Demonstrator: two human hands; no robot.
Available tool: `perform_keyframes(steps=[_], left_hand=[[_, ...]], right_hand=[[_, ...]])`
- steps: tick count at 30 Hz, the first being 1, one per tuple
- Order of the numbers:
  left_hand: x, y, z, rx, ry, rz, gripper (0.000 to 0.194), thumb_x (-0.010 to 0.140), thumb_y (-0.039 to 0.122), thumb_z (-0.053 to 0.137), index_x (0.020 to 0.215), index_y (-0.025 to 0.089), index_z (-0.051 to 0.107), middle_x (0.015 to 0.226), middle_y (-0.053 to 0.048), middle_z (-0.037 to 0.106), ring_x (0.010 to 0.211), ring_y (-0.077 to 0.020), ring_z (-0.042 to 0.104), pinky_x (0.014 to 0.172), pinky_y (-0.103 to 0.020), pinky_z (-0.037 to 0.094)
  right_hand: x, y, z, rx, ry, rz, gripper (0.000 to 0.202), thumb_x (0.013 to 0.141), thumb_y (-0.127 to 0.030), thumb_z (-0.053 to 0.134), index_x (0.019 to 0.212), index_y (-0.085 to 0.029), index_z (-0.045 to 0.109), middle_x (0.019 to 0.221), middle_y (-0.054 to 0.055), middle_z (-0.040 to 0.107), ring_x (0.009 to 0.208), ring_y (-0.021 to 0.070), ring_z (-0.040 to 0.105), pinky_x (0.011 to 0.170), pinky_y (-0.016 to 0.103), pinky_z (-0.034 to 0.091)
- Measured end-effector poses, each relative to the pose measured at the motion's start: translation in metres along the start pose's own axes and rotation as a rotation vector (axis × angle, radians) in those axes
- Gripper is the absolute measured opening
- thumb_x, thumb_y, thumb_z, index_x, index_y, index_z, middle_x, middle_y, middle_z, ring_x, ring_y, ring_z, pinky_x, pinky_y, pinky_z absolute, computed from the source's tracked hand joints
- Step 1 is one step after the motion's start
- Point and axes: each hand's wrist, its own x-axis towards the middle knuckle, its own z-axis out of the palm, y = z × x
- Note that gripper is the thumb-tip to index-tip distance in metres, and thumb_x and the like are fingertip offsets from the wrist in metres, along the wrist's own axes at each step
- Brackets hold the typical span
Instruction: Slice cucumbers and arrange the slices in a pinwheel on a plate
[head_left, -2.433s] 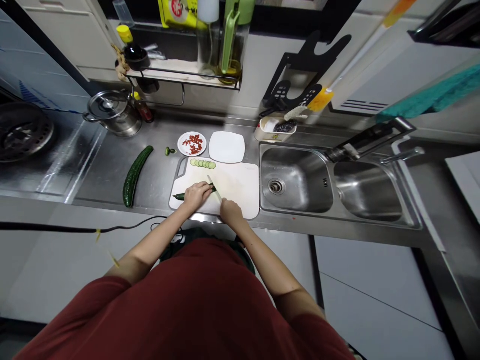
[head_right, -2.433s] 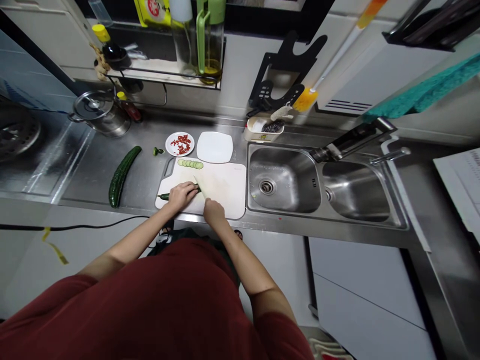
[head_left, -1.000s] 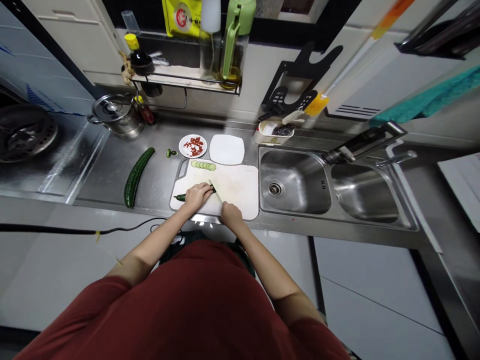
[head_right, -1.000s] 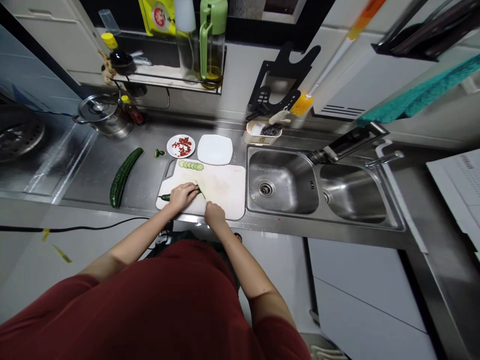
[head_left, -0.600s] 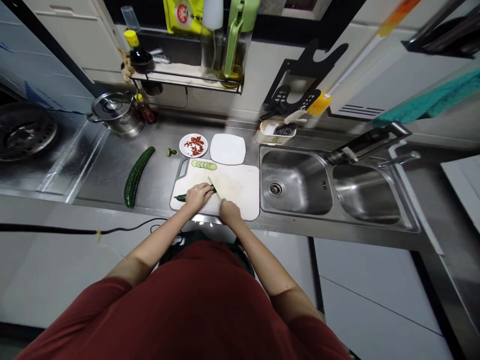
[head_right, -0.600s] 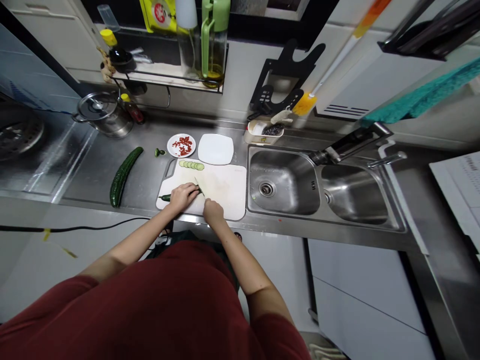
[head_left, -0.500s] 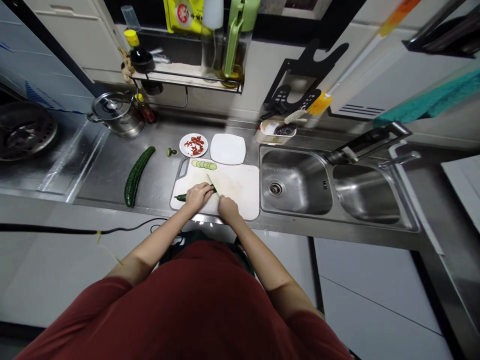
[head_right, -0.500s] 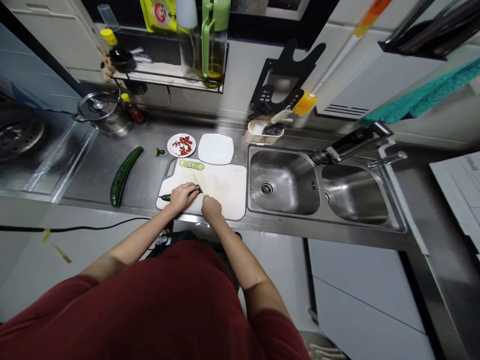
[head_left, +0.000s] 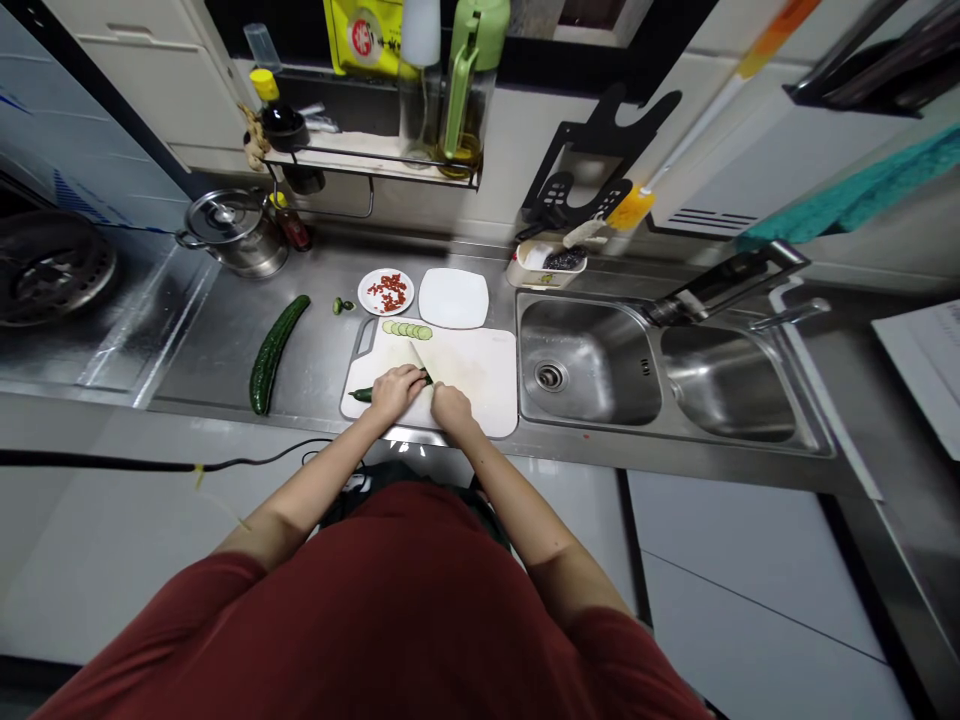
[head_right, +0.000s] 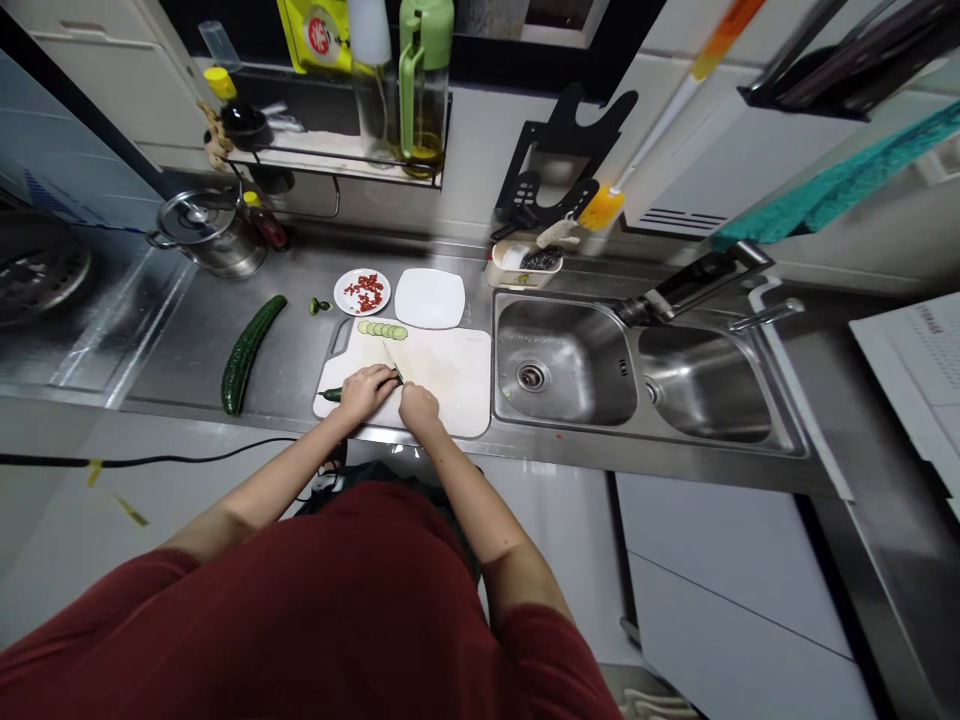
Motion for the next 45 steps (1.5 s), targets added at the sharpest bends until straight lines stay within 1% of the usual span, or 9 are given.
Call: perform_keyframes(steps=[4, 7, 9, 13, 18, 26, 35, 39, 45], left_hand=[[0.000, 0.000, 0.000, -0.007, 0.014, 0.006, 0.030, 0.094, 0.039, 0.045, 0.110, 0.029, 0.067, 0.112, -0.003, 0.065, 0.098, -0.0188, 0.059, 0.082, -0.030, 0.045], [0.000, 0.000, 0.000, -0.010, 0.017, 0.007, 0.030, 0.094, 0.039, 0.045, 0.111, 0.029, 0.067, 0.112, -0.002, 0.065, 0.098, -0.0189, 0.059, 0.082, -0.030, 0.045], [0.000, 0.000, 0.001, -0.010, 0.015, -0.006, 0.030, 0.094, 0.039, 0.045, 0.111, 0.029, 0.067, 0.112, -0.002, 0.065, 0.100, -0.0188, 0.059, 0.082, -0.030, 0.045], [0.000, 0.000, 0.002, -0.013, 0.005, -0.028, 0.030, 0.093, 0.039, 0.045, 0.111, 0.030, 0.067, 0.113, -0.002, 0.065, 0.101, -0.0185, 0.059, 0.082, -0.029, 0.045], [0.000, 0.001, 0.000, -0.032, 0.000, -0.034, 0.029, 0.093, 0.039, 0.045, 0.111, 0.030, 0.067, 0.113, -0.002, 0.065, 0.102, -0.0184, 0.059, 0.083, -0.029, 0.045], [0.000, 0.001, 0.000, -0.034, -0.009, -0.042, 0.030, 0.093, 0.040, 0.045, 0.110, 0.030, 0.067, 0.112, -0.003, 0.065, 0.101, -0.0185, 0.058, 0.084, -0.029, 0.044], [0.000, 0.001, -0.001, -0.046, -0.011, -0.040, 0.030, 0.093, 0.040, 0.044, 0.110, 0.029, 0.066, 0.114, -0.003, 0.065, 0.102, -0.0185, 0.058, 0.084, -0.029, 0.043], [0.001, 0.001, -0.003, -0.049, -0.019, -0.035, 0.030, 0.093, 0.041, 0.044, 0.110, 0.029, 0.066, 0.113, -0.002, 0.065, 0.102, -0.0189, 0.059, 0.082, -0.029, 0.044], [0.002, 0.003, -0.005, -0.030, -0.028, -0.066, 0.030, 0.093, 0.042, 0.045, 0.109, 0.030, 0.066, 0.114, -0.001, 0.066, 0.101, -0.0196, 0.060, 0.079, -0.030, 0.044]], right_hand=[[-0.015, 0.010, 0.010, -0.022, 0.001, 0.024, 0.027, 0.089, -0.008, 0.037, 0.108, -0.013, 0.056, 0.100, 0.014, 0.068, 0.096, 0.0218, 0.066, 0.077, 0.028, 0.048], [-0.028, 0.018, 0.016, -0.039, -0.025, 0.033, 0.025, 0.090, -0.011, 0.038, 0.107, -0.012, 0.055, 0.100, 0.016, 0.067, 0.094, 0.0238, 0.066, 0.077, 0.031, 0.049], [-0.036, 0.023, 0.019, -0.045, -0.045, 0.037, 0.023, 0.090, -0.012, 0.039, 0.106, -0.012, 0.056, 0.099, 0.016, 0.067, 0.093, 0.0243, 0.066, 0.076, 0.031, 0.049], [-0.045, 0.027, 0.019, -0.043, -0.033, 0.038, 0.022, 0.090, -0.014, 0.041, 0.106, -0.012, 0.057, 0.097, 0.016, 0.068, 0.093, 0.0253, 0.066, 0.074, 0.031, 0.049], [-0.038, 0.024, 0.016, -0.039, -0.037, 0.048, 0.023, 0.091, -0.013, 0.039, 0.107, -0.012, 0.056, 0.099, 0.016, 0.067, 0.094, 0.0248, 0.066, 0.075, 0.031, 0.048], [-0.020, 0.015, 0.008, -0.025, -0.032, 0.024, 0.026, 0.092, -0.011, 0.035, 0.109, -0.012, 0.055, 0.102, 0.016, 0.067, 0.097, 0.0243, 0.065, 0.079, 0.032, 0.048], [0.005, 0.004, -0.001, 0.025, -0.006, -0.003, 0.029, 0.091, -0.011, 0.035, 0.112, -0.013, 0.055, 0.104, 0.015, 0.067, 0.099, 0.0227, 0.064, 0.080, 0.030, 0.047], [0.005, 0.004, -0.003, 0.031, -0.005, -0.004, 0.029, 0.092, -0.012, 0.035, 0.111, -0.013, 0.056, 0.105, 0.015, 0.067, 0.099, 0.0225, 0.064, 0.080, 0.030, 0.047], [-0.007, 0.012, 0.001, 0.010, -0.030, 0.007, 0.027, 0.091, -0.012, 0.036, 0.109, -0.014, 0.057, 0.103, 0.015, 0.067, 0.097, 0.0232, 0.065, 0.078, 0.031, 0.048]])
